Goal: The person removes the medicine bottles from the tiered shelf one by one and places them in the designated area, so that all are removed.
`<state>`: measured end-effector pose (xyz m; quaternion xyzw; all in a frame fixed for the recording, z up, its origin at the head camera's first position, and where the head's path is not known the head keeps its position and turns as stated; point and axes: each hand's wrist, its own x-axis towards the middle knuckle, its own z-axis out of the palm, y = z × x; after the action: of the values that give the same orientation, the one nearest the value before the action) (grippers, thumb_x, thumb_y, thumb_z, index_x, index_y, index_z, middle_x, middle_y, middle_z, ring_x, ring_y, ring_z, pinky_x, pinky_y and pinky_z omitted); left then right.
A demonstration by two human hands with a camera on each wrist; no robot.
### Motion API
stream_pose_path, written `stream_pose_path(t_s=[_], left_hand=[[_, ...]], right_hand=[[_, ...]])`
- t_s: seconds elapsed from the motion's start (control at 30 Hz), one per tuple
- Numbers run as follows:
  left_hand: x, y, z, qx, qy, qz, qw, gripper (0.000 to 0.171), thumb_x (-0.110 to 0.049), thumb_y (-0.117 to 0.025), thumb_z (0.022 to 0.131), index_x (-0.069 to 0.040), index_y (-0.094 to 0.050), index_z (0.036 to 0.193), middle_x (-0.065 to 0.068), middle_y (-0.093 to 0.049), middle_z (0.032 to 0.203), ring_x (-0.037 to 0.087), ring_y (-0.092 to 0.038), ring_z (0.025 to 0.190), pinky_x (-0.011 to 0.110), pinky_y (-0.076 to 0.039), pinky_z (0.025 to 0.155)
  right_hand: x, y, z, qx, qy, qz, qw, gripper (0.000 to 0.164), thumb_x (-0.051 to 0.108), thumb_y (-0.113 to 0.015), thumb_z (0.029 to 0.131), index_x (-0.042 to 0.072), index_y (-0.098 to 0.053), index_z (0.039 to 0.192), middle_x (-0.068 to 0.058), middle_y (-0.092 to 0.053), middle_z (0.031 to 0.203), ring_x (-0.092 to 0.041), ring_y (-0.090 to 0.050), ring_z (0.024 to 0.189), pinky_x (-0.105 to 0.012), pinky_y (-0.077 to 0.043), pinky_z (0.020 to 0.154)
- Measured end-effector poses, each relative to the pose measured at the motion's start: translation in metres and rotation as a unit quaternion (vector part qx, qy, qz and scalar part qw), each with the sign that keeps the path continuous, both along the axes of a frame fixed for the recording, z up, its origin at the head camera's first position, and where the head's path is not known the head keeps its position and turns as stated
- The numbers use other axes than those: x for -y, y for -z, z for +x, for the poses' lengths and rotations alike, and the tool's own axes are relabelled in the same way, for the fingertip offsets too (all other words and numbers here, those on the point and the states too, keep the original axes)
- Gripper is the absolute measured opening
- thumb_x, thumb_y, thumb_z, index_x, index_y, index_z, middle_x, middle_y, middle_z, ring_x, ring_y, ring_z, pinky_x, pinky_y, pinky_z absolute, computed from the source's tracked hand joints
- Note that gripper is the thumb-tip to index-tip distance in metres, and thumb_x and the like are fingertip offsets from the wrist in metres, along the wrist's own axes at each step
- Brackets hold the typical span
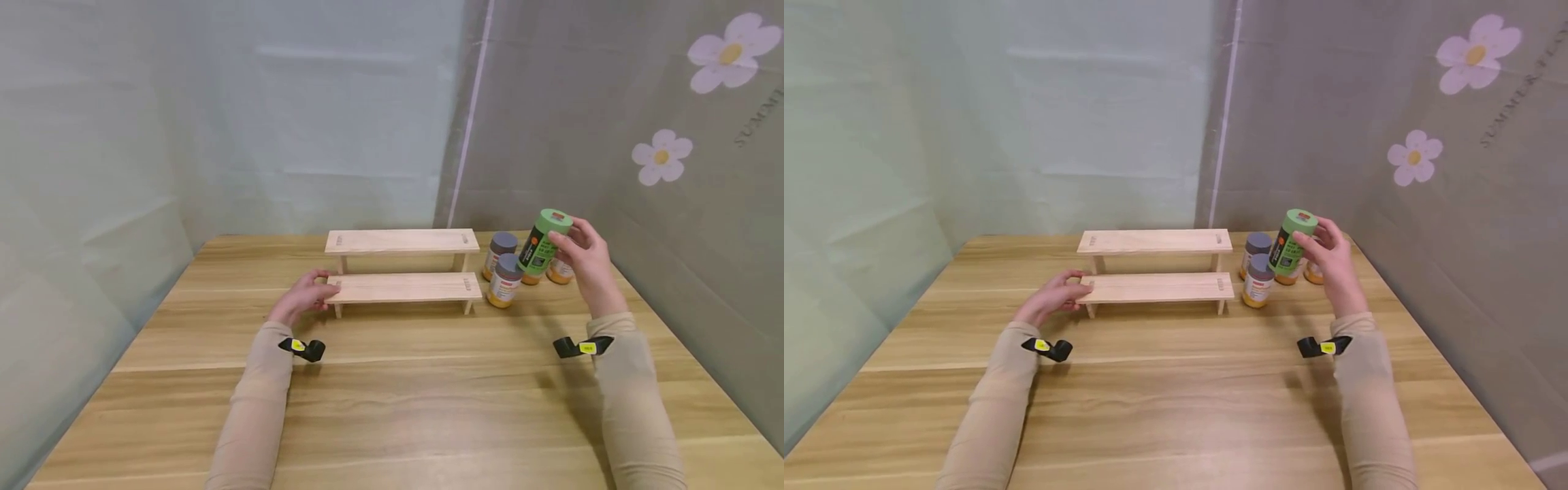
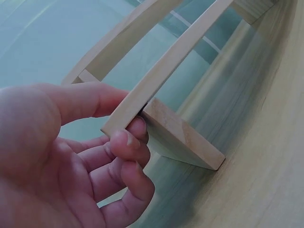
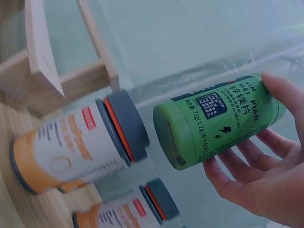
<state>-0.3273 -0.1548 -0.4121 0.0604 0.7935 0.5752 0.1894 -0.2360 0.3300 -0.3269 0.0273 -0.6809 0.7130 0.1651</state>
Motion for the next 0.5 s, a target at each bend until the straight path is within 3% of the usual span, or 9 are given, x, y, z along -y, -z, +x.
stream_pose_path(t_s=[0.23, 0.5], left_hand=[[0.000, -0.001, 0.001, 0.005, -0.012, 0.010, 0.9999, 0.067, -0.019, -0.060, 0.095, -0.002, -0.023, 0.148, -0.004, -0.050, 0.086, 0.002, -0.046, 0.060, 0.017, -0.046, 0.060], [-0.001, 0.003, -0.001, 0.006, -0.016, 0.015, 0.9997, 0.064, -0.018, -0.059, 0.094, -0.003, -0.026, 0.146, -0.004, -0.051, 0.088, 0.002, -0.046, 0.062, 0.016, -0.046, 0.062]], right_hand=[[-0.019, 0.003, 0.000, -0.013, -0.015, -0.019, 1.000, 0.027, 0.011, -0.065, 0.092, 0.021, -0.058, 0.116, 0.010, -0.062, 0.110, -0.003, -0.060, 0.096, -0.014, -0.052, 0.078], [-0.036, 0.012, -0.001, 0.007, -0.014, -0.011, 1.000, 0.028, 0.014, -0.066, 0.092, 0.022, -0.057, 0.117, 0.011, -0.062, 0.108, -0.003, -0.058, 0.095, -0.014, -0.051, 0.075]])
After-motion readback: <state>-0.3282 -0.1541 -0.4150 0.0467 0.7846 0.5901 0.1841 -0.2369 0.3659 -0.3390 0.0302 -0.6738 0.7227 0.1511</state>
